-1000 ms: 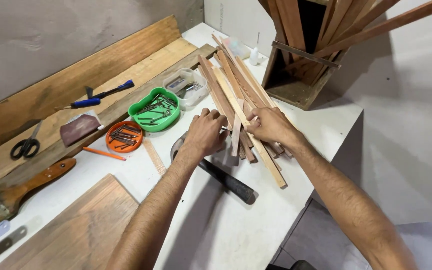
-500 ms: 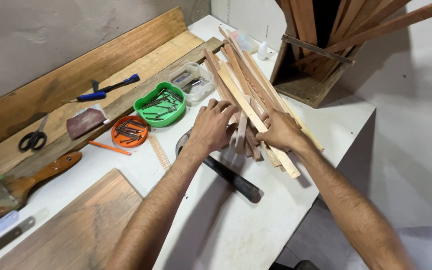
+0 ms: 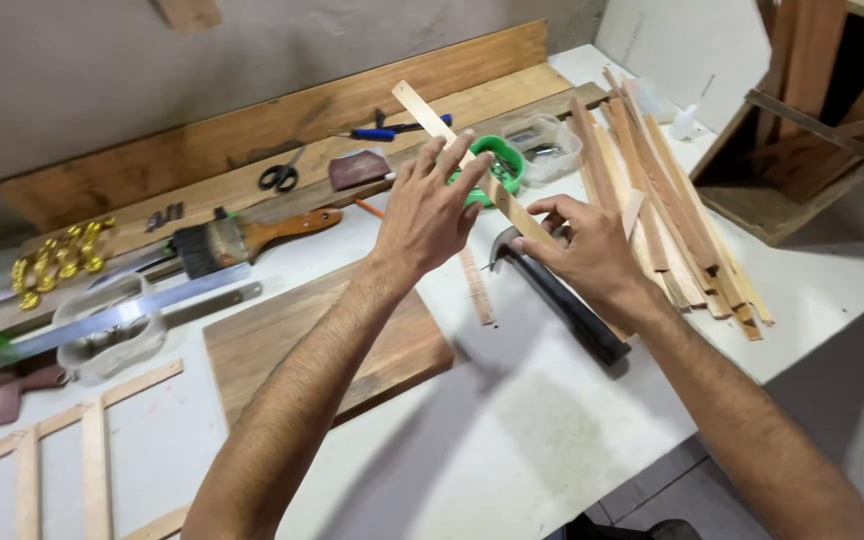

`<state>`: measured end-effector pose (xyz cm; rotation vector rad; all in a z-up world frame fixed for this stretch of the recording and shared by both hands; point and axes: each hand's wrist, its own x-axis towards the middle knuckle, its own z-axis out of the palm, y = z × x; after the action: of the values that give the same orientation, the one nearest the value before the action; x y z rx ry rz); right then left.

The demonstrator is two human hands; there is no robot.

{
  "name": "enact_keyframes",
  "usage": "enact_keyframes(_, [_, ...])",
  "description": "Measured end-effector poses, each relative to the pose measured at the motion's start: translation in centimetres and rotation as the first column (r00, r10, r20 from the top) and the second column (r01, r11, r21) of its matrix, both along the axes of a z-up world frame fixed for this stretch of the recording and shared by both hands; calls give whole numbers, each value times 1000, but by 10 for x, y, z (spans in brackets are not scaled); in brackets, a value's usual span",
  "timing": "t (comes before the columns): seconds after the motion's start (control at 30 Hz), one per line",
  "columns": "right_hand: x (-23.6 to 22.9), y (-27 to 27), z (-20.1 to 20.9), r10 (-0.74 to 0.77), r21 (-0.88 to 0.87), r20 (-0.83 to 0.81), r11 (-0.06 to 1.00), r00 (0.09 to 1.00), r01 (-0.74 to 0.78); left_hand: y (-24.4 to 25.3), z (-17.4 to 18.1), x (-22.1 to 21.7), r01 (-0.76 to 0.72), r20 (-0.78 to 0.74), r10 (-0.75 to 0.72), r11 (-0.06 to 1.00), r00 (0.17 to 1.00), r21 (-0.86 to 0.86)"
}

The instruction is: The person assembles a small wooden lattice frame on a workbench, positioning thin wood slats across a rectangular frame and hammering nails to secure them. They measure a wood board with a tape measure and steel ruler, select and align slats, and hammer nails into the frame pieces.

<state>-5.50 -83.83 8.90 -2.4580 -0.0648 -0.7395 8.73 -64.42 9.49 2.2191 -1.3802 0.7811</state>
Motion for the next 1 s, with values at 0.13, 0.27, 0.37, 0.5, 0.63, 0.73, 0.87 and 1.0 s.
enact_keyframes(0.13, [27,74,4,129,33,26,991,991,-130,84,5,14,-173,36,170,981,985,84])
enact_keyframes(0.27, [55,133,5,322,90,-44,944,946,-317,169,4,15,-256,105,249,965,963,57])
enact_keyframes(0.37, [73,157,-5,438,-11,-71,898,896,-440,218,5,-4,-347,24,347,926,937,149])
enact_keyframes(0.5, [99,172,-30,595,-122,-103,788,797,-603,258,-43,-18,-381,-127,416,895,900,232])
enact_keyframes(0.63, [125,174,-69,580,-122,-223,781,784,-613,264,-96,-22,-362,-305,424,901,853,240])
enact_keyframes(0.73, [131,173,-90,561,-235,-262,752,785,-616,263,-134,-19,-346,-378,407,912,832,219])
enact_keyframes(0.87, [132,174,-97,446,-115,-442,832,778,-542,261,-152,-24,-348,-435,401,916,806,199])
enact_keyframes(1.0, [133,168,-99,434,110,-540,886,721,-450,262,-151,-27,-348,-489,414,910,768,225])
